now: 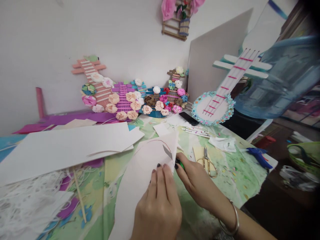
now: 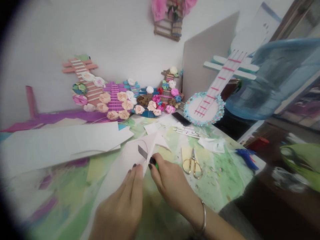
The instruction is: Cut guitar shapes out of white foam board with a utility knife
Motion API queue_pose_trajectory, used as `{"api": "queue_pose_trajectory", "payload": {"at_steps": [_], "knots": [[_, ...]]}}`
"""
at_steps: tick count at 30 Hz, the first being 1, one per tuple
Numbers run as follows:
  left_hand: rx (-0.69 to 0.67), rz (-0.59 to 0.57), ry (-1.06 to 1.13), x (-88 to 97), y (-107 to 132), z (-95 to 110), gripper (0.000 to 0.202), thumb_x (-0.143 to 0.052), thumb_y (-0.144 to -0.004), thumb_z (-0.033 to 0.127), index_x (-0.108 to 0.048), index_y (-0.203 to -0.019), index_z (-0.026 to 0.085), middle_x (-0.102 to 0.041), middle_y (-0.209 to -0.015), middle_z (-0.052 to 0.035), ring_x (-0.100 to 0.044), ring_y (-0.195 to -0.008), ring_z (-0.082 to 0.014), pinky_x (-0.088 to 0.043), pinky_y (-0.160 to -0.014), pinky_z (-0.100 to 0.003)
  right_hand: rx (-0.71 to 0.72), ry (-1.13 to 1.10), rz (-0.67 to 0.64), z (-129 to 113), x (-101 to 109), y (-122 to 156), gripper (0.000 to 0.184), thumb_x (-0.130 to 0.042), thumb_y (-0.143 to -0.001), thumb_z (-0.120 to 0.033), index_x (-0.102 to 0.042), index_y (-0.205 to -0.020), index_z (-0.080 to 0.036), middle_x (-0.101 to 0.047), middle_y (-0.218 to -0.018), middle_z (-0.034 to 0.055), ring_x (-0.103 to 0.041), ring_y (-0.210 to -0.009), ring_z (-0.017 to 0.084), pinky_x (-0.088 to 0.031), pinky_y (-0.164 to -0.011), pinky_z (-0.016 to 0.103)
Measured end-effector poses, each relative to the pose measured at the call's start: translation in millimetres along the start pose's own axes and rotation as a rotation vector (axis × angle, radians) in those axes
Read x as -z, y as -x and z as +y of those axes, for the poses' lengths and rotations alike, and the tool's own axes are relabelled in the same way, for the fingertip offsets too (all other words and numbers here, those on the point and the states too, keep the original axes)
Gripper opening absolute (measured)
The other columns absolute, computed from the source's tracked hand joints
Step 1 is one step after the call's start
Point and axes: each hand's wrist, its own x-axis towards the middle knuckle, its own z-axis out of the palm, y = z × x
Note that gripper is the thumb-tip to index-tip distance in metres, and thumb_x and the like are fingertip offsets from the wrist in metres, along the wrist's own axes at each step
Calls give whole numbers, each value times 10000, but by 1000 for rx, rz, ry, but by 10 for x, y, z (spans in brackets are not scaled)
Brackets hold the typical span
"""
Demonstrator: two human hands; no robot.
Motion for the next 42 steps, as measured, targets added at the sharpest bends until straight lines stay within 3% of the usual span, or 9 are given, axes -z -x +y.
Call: {"api": "queue_pose_trajectory", "payload": {"at_steps": [5,9,12,16,22,26,33,42], "knots": [[-14,-55,29,58,-108,-93,394,-396,-778,82,-567,-1127,22,-665,-1050,-175,-669,-867,-212,-544,-584,-226,19,-13,17,-11,3,7,180,-293,-940,-322,-431,-1000,-224,-613,-834,18,-572,-748,166,-355,-634,251],[112,-343,9,171,-391,-118,372,-444,-756,105,-594,-1092,58,-696,-832,-136,-653,-569,-192,-480,-405,-231,37,3,44,-40,0,-18,174,-303,-938,-331,-433,-982,-224,-591,-767,3,-540,-668,151,-328,-591,240],[167,-505,-2,214,-545,-115,323,-465,-761,89,-601,-1052,58,-661,-665,-96,-622,-491,-176,-440,-392,-202,27,20,54,-64,-1,-46,180,-305,-938,-334,-436,-983,-220,-585,-736,1,-529,-633,149,-310,-563,236],[164,-414,17,171,-526,-117,278,-461,-791,106,-587,-1036,65,-636,-625,-81,-606,-473,-138,-390,-393,-150,5,41,49,-67,-5,-59,194,-295,-940,-341,-436,-984,-214,-592,-741,8,-544,-645,158,-318,-568,242],[169,-271,69,111,-443,-123,251,-477,-806,138,-597,-1017,75,-631,-614,-77,-590,-448,-138,-377,-365,-157,-40,1,38,7,-40,13,213,-300,-936,-337,-453,-1020,-215,-616,-766,19,-577,-685,170,-352,-593,249],[152,-266,3,103,-423,-64,276,-484,-785,120,-605,-1030,76,-643,-637,-88,-603,-477,-140,-399,-379,-155,-80,-33,27,51,-68,83,230,-307,-931,-349,-456,-1054,-224,-628,-790,19,-590,-694,169,-366,-601,250],[80,-264,-95,125,-307,35,328,-449,-787,83,-624,-1063,60,-690,-892,-172,-655,-617,-173,-500,-469,-211,-83,9,19,37,-78,99,195,-349,-912,-350,-460,-998,-215,-629,-731,10,-573,-605,155,-350,-550,235],[71,-242,-72,125,-272,35,345,-460,-791,81,-606,-1101,45,-687,-944,-196,-681,-725,-225,-530,-499,-234,-82,17,1,26,-57,29,171,-361,-907,-351,-451,-956,-214,-621,-706,6,-560,-576,146,-345,-533,225]]}}
